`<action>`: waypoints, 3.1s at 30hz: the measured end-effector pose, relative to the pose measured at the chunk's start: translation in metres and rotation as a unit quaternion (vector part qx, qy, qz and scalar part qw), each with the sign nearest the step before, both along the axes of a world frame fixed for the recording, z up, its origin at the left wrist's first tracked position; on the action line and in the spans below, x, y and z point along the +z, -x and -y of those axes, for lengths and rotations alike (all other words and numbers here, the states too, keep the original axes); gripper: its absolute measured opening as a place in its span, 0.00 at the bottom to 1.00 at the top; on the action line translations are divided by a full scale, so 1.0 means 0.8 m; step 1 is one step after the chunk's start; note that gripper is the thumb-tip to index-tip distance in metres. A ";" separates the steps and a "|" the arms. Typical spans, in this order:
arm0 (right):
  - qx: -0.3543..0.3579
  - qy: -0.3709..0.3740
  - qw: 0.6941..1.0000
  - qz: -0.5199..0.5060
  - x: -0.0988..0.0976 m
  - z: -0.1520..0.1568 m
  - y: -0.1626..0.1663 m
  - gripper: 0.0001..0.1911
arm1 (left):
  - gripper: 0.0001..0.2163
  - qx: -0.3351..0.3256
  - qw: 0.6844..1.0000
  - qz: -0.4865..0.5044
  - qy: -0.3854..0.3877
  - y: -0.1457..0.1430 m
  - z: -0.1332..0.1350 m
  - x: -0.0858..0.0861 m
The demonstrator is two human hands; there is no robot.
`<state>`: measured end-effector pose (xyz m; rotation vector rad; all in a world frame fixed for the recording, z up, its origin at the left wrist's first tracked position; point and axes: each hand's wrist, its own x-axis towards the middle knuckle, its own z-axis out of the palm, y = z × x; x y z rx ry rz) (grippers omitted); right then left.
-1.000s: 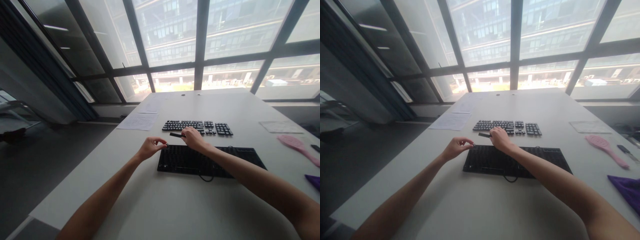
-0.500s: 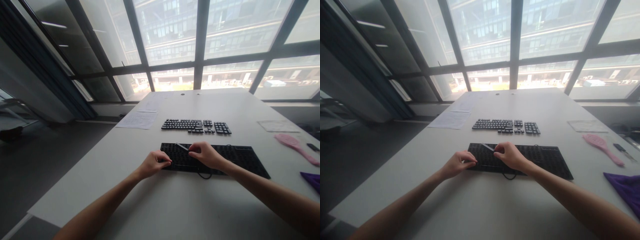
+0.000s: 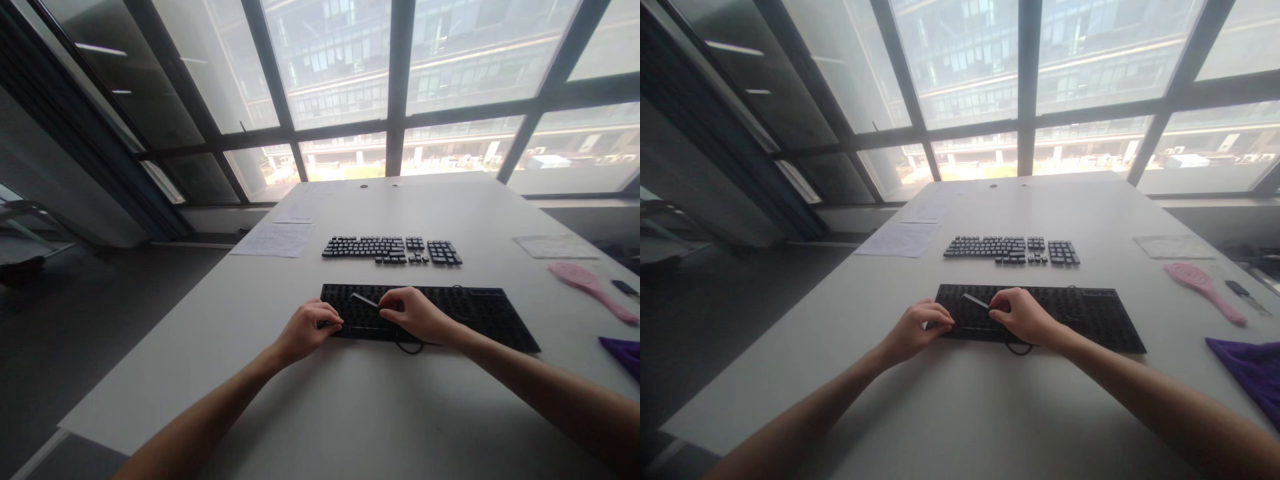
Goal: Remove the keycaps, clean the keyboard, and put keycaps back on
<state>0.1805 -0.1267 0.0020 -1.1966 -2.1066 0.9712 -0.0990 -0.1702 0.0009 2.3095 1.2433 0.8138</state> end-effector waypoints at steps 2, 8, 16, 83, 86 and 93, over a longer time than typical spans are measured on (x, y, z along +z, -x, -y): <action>0.001 0.001 1.000 0.004 -0.002 0.001 0.000 0.09 | 0.04 0.003 1.000 -0.003 -0.004 0.000 0.000 0.000; 0.004 -0.004 1.000 0.008 -0.007 0.002 -0.001 0.08 | 0.04 -0.009 0.998 -0.020 -0.051 0.000 0.007 -0.003; 0.012 -0.015 1.000 0.008 -0.003 0.006 0.001 0.07 | 0.06 -0.023 0.995 -0.037 -0.086 0.001 0.008 -0.011; 0.087 -0.303 0.945 0.087 -0.042 0.058 -0.015 0.14 | 0.11 -0.105 0.987 -0.004 -0.123 -0.036 0.004 -0.035; 0.084 -0.288 0.950 0.089 -0.041 0.057 -0.015 0.13 | 0.11 -0.114 0.987 -0.006 -0.113 -0.036 0.001 -0.035; 0.086 -0.289 0.950 0.079 -0.038 0.059 -0.018 0.14 | 0.12 -0.116 0.986 -0.013 -0.123 -0.035 -0.002 -0.038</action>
